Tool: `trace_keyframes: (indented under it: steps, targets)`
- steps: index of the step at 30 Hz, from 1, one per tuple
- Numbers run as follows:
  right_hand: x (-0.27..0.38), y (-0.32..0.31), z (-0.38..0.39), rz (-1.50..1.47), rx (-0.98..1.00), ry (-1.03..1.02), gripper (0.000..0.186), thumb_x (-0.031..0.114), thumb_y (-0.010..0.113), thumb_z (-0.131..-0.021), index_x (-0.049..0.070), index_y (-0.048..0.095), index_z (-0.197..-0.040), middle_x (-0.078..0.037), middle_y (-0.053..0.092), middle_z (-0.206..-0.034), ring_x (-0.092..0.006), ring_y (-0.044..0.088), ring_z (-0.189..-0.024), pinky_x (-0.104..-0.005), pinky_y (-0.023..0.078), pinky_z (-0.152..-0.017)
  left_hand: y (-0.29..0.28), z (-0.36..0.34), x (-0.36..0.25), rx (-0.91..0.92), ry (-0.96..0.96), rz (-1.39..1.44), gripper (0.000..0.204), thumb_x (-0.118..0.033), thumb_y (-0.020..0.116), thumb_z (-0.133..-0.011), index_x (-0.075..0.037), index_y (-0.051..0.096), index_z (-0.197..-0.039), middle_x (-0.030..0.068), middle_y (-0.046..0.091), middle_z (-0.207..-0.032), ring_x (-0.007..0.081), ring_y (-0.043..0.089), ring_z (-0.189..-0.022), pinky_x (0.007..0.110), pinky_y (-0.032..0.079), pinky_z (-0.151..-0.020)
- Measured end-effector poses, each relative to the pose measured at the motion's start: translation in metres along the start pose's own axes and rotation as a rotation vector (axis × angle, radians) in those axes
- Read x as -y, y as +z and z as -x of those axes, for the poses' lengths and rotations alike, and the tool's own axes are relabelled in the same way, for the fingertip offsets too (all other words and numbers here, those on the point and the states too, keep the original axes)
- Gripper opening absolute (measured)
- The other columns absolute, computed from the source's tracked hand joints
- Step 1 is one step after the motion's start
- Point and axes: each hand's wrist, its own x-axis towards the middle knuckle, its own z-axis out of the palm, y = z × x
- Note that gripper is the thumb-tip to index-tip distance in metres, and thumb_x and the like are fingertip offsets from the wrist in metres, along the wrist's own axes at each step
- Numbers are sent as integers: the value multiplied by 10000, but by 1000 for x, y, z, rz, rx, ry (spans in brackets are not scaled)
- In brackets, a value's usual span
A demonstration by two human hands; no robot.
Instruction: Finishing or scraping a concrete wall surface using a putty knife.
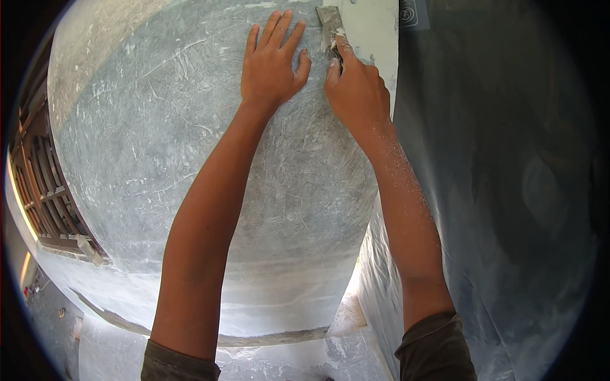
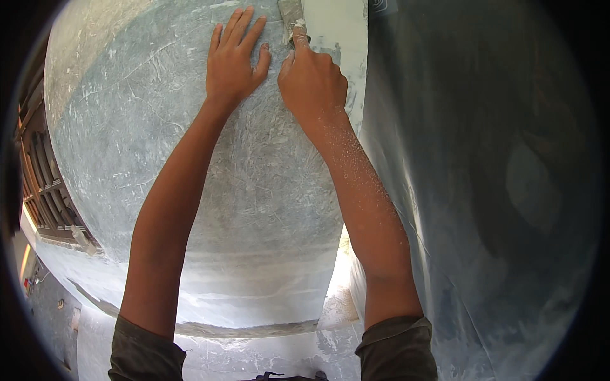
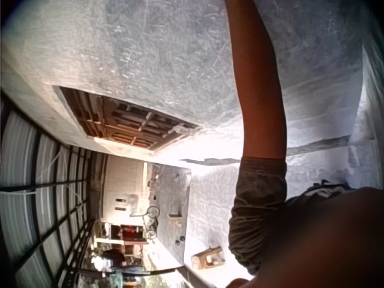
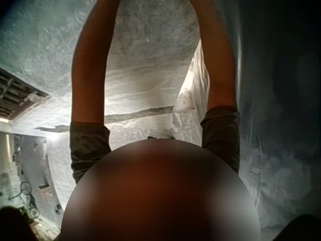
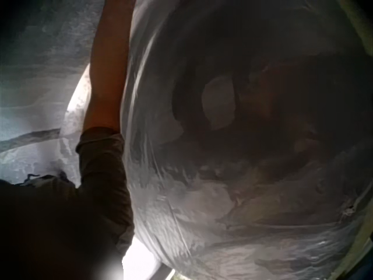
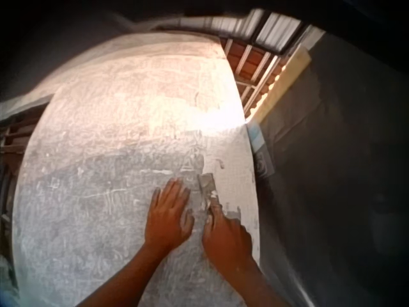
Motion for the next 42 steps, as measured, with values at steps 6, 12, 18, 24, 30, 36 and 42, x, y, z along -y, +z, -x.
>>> trace_keyframes:
  steps: [6,12,18,24,30,36,42]
  targets:
    - [4,-3,11,25,109,39,477,271,529,-985,164,530,-1450,-221,730,-939,-425,713,-880,-506,572,-802,-3,0,6,5,5,-16,485,-262,593,-893,-139,601,-1362,103,487,-1511,253,396,-1446,506,252,-1199]
    - [-4,0,-21,7,-85,-80,481,238,534,-969,128,521,-1438,-242,724,-906,-429,721,-868,-515,586,-772,-3,0,-1,29,-14,18,492,-245,596,-916,-146,578,-1398,93,460,-1539,255,386,-1454,501,247,-1203]
    - [-5,0,0,14,56,-18,474,246,537,-969,125,528,-1428,-249,719,-963,-438,713,-905,-521,583,-787,-5,0,4,41,-21,-3,494,-245,596,-915,-152,575,-1400,86,458,-1542,251,377,-1460,499,237,-1210]
    - [-5,5,-30,-16,-126,-66,494,249,519,-970,123,511,-1447,-271,710,-955,-440,711,-908,-525,577,-784,0,0,-3,-10,-17,18,483,-264,591,-898,-142,597,-1365,95,486,-1513,244,391,-1449,499,252,-1200]
    - [-3,-5,26,-102,240,104,511,268,469,-982,99,500,-1464,-301,696,-1004,-481,679,-950,-530,542,-857,-8,-1,0,-7,-14,-15,458,-260,596,-900,-138,623,-1340,100,501,-1500,250,391,-1449,491,253,-1202]
    - [-3,-2,-29,-225,52,-16,524,271,489,-983,90,486,-1475,-311,693,-1037,-472,683,-977,-508,532,-904,-4,-7,5,136,-35,75,543,-180,623,-862,-21,545,-1375,209,437,-1518,352,344,-1460,550,246,-1183]
    - [-25,13,-38,-387,93,-75,549,312,536,-974,102,490,-1479,-285,681,-1161,-418,675,-1077,-465,510,-977,-30,-7,-8,105,-1,7,423,-243,609,-929,-123,636,-1333,113,569,-1433,303,499,-1357,464,363,-1138]
